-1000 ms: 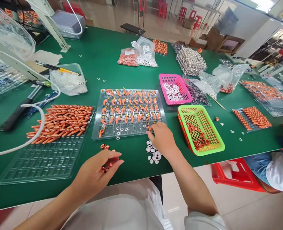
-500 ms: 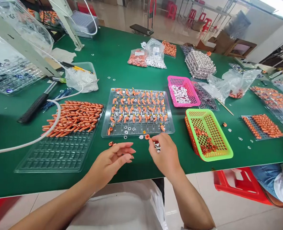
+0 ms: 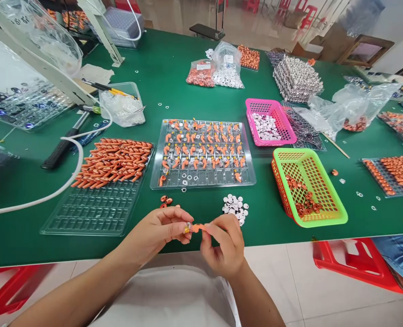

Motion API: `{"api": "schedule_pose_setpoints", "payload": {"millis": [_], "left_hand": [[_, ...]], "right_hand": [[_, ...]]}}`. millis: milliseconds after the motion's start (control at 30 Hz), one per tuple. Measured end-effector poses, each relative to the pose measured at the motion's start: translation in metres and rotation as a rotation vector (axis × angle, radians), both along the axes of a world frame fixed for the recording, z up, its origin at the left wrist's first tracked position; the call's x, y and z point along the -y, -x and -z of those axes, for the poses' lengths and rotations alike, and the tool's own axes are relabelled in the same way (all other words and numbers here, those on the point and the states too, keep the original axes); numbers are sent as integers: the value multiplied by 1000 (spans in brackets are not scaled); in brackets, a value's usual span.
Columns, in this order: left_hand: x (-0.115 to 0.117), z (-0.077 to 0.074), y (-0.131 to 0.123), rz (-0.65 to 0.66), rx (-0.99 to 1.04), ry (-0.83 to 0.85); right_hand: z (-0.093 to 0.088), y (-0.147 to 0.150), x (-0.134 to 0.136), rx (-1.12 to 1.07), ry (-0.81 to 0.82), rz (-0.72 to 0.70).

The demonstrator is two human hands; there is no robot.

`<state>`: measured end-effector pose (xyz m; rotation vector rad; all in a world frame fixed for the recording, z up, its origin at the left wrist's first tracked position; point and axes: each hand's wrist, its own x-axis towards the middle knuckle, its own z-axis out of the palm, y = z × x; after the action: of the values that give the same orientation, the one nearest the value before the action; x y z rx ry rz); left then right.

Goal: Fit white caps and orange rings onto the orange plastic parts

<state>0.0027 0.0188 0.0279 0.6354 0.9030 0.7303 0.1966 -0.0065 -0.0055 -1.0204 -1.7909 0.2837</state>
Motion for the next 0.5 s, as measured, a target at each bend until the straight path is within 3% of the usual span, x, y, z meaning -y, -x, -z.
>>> {"api": "schedule_pose_setpoints", "payload": {"millis": [133,267,367,500], "left_hand": [[8,-12,4,63,-323,-379],[16,-16,2,86,-544,-744],[20,-11,0,20,-667,-930],[23,-5,-4,-19,-814,-1015]], "right_hand": [[-2,2,4,-266,254,-172],[-15,1,-1,-207,408,-340],[-20,1,-5,-119,397,-314],[-19,3,-4,-55,351,-231]]}}
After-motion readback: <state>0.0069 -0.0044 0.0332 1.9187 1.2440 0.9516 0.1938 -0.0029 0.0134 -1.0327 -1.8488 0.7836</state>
